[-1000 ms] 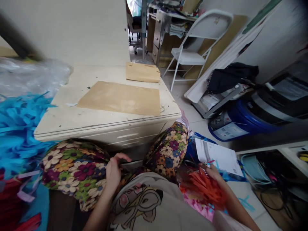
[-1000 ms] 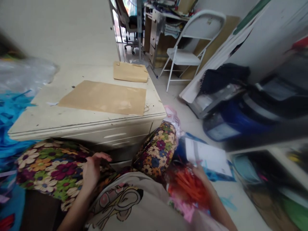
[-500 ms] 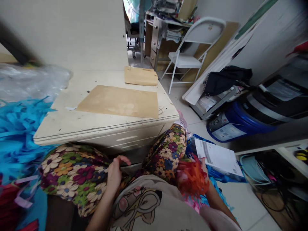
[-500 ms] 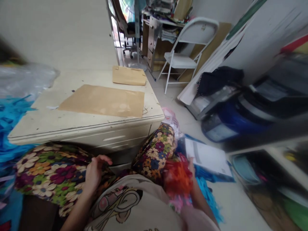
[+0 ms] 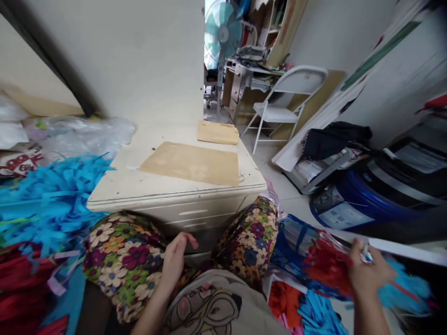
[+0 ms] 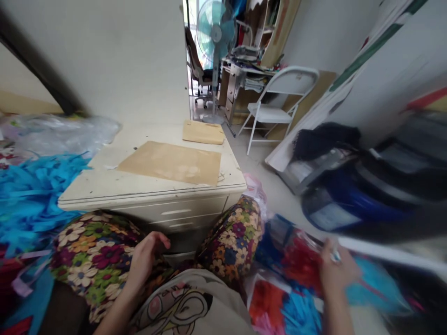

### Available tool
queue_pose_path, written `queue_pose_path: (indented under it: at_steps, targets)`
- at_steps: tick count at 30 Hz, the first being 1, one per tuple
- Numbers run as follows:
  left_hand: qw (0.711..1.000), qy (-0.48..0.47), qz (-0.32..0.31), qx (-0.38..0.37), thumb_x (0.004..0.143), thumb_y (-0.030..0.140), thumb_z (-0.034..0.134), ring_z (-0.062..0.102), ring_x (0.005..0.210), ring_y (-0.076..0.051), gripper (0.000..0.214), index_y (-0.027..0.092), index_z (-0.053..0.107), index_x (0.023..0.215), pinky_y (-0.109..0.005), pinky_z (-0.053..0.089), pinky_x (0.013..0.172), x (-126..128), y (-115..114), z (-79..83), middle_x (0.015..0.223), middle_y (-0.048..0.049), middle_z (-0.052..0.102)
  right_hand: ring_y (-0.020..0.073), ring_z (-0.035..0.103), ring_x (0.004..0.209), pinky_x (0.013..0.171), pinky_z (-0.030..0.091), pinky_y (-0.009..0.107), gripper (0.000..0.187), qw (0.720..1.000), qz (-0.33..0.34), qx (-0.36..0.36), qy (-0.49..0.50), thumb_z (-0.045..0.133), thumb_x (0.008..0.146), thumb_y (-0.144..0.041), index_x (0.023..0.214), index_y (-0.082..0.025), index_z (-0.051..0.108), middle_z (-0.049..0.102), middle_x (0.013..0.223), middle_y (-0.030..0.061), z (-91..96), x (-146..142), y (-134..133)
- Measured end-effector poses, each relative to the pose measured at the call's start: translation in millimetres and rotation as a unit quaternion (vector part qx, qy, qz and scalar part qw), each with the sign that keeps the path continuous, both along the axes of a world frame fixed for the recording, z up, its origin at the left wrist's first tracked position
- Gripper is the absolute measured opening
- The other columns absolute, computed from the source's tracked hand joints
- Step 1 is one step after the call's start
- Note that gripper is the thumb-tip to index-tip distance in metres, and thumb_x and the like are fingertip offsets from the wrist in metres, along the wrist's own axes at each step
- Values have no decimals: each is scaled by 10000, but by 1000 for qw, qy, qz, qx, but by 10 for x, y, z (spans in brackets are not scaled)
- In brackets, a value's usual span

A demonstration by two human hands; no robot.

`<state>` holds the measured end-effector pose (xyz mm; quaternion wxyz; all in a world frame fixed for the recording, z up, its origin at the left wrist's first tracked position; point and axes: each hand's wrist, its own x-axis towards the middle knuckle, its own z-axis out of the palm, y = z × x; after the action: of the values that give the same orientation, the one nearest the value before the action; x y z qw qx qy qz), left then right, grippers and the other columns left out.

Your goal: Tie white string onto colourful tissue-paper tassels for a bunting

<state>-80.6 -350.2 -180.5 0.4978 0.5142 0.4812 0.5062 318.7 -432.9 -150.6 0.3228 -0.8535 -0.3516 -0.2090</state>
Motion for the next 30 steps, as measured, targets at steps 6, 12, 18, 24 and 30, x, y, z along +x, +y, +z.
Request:
queue_pose_path:
  at_steps: [6,12,18,24,30]
  targets:
    - [966,-205,-147,54,590,498,581,502,944,-248,574,197,422,1053,-369,439,746,87,54,217,1054,-131,518,122,390,475,466,251,247,201,814,317,-17,-487,451,730,-190,534,-178,495,448,454,15,723,-856,334]
    - [943,-293,-153,35,465,559,624,487,988,-253,755,244,377,1105,-335,484,669,359,121,408,1148,-123,458,134,424,497,490,280,272,342,697,557,-36,-450,275,779,-72,606,-152,559,508,523,43,692,-1946,584]
    - [917,-373,92,-105,481,234,676,560,606,-112,358,155,496,780,-189,444,511,296,140,607,692,3,592,160,499,561,509,341,274,254,693,606,-68,-383,388,734,-83,920,-115,558,561,600,55,604,-2201,693]
    - [913,-386,91,-99,460,155,664,547,593,-89,342,148,498,759,-171,435,528,282,163,523,639,26,586,157,553,562,469,380,223,265,781,573,-198,-154,513,679,-203,936,-146,549,609,643,43,468,-1954,811]
    - [927,-353,84,-94,473,137,675,551,627,-70,329,126,503,753,-172,430,641,381,129,441,668,23,603,159,566,619,538,431,246,577,740,596,-307,49,558,674,-326,1208,-213,371,615,777,47,448,-1695,689]
